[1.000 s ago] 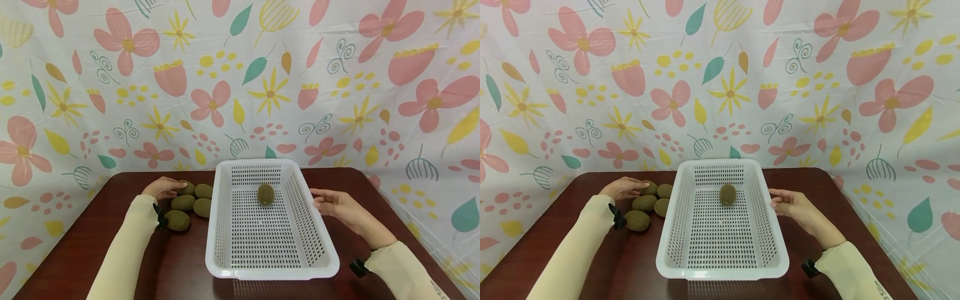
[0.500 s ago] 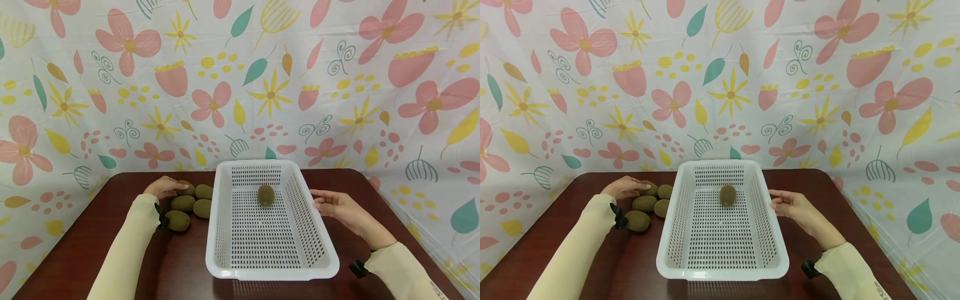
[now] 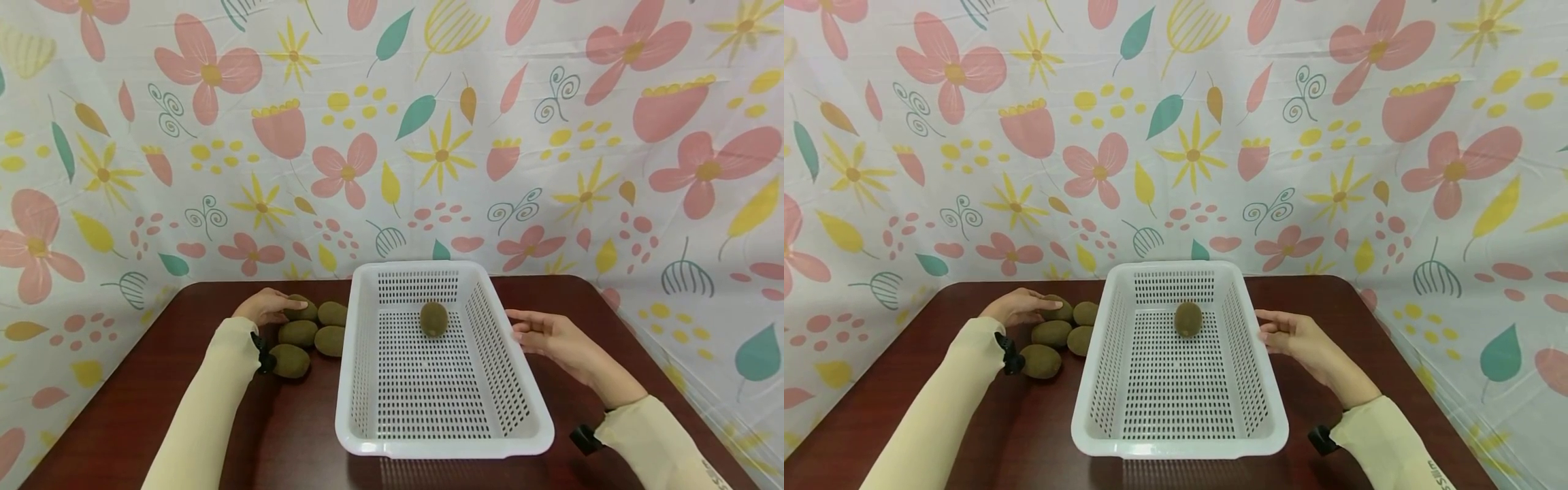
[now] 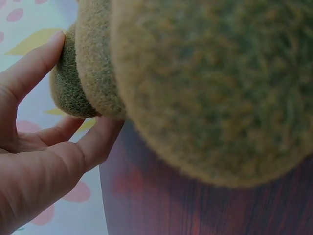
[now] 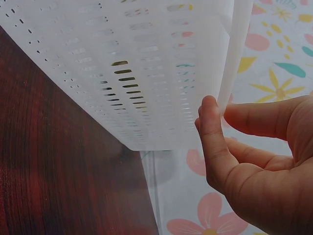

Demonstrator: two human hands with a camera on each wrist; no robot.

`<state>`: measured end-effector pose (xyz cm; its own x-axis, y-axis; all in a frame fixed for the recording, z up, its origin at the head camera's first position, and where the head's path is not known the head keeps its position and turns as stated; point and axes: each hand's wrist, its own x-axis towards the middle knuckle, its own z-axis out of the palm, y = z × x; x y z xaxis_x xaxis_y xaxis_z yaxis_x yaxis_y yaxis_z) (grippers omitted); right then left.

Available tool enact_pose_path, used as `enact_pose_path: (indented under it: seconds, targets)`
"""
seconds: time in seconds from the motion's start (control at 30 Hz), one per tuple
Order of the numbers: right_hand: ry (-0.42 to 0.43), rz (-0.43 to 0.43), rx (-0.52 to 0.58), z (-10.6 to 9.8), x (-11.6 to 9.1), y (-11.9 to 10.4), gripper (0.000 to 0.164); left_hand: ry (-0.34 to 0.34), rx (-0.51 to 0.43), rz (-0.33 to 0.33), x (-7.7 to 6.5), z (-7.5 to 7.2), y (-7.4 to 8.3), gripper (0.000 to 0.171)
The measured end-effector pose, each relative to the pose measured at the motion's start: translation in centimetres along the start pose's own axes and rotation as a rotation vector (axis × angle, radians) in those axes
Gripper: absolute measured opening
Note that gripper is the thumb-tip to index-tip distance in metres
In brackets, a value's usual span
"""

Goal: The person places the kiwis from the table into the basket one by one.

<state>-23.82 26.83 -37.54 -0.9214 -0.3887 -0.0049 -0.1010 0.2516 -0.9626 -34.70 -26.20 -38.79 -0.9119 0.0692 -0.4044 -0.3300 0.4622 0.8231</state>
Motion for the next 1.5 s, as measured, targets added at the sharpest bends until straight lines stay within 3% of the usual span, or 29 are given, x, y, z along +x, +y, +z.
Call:
enact_pose_path:
  seconds: [0.33,0.77,0.8,0.97,1.27,1.5]
  targets:
    - [-0.002,0.009,0.003,0.0,0.0,-0.1,0.059,0.024,-0.091,0.015,0.0,-0.5,0.2,0.083]
    - [-0.004,-0.004,-0.006,0.0,0.0,-0.2,0.059,-0.009,-0.148,0.042,-1.2,-0.6,2.7,0.076]
    - [-0.004,-0.004,-0.006,0.0,0.0,-0.2,0.059,-0.021,-0.150,0.045,-1.3,-0.7,2.9,0.085]
    - [-0.003,-0.010,-0.009,0.0,0.0,-0.3,0.059,-0.040,-0.154,0.056,-1.6,-0.6,3.9,0.089]
    - [0.018,-0.001,-0.014,0.2,0.0,-0.4,0.059,-0.060,-0.302,0.094,-1.8,0.5,7.4,0.088]
    - [0.019,0.000,-0.015,0.1,0.0,-0.3,0.058,-0.111,-0.324,0.127,-2.3,2.0,10.6,0.082]
